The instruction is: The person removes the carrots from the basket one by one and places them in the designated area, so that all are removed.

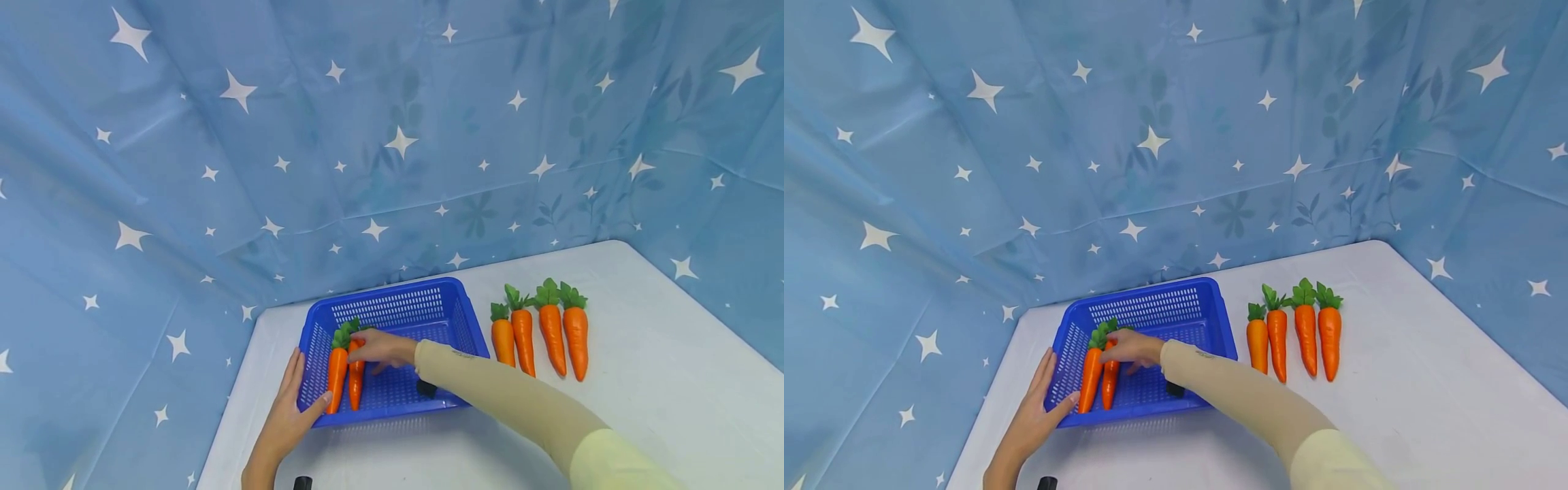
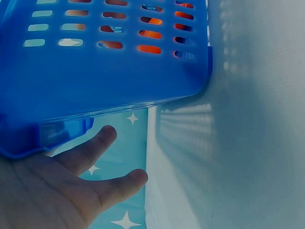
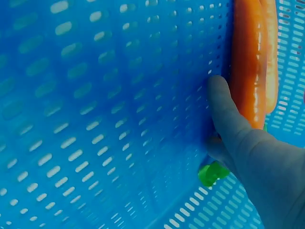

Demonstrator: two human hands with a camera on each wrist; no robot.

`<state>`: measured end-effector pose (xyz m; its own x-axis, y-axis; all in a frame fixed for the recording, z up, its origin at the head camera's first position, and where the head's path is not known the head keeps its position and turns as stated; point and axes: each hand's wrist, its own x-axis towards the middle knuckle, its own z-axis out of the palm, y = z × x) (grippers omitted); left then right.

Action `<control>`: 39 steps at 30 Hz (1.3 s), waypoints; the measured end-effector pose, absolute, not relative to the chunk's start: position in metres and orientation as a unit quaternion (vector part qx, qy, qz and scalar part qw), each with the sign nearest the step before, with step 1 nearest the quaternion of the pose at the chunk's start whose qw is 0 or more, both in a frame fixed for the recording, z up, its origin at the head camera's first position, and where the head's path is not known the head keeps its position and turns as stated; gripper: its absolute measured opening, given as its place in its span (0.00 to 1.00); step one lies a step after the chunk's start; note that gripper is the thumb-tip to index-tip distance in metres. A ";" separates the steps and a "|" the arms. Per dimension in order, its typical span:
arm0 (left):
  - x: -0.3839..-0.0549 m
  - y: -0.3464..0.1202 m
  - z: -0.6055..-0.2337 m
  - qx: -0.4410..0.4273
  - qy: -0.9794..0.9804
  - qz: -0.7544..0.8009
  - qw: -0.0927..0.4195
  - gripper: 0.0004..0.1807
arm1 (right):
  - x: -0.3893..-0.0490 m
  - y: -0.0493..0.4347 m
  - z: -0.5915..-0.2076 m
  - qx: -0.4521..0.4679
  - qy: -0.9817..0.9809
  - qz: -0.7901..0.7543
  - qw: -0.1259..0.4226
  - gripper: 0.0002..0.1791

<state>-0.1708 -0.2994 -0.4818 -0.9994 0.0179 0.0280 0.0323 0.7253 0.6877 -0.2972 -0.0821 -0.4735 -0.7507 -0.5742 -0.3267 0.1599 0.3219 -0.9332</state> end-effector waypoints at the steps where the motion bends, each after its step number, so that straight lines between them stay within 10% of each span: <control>1: -0.171 -0.300 -0.482 -0.014 -0.929 -0.370 0.010 0.57 | -0.298 -0.083 -0.474 -0.135 0.745 -0.568 0.323 0.39; 39: -0.172 -0.301 -0.484 -0.024 -0.928 -0.372 0.018 0.56 | -0.294 -0.119 -0.476 -0.111 0.895 -0.383 0.198 0.39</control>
<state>-0.1722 -0.3006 -0.4843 -0.9981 0.0319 0.0518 0.0588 0.7217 0.6897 -0.2944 -0.1194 -0.4763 -0.8973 -0.3502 -0.2687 -0.0475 0.6818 -0.7300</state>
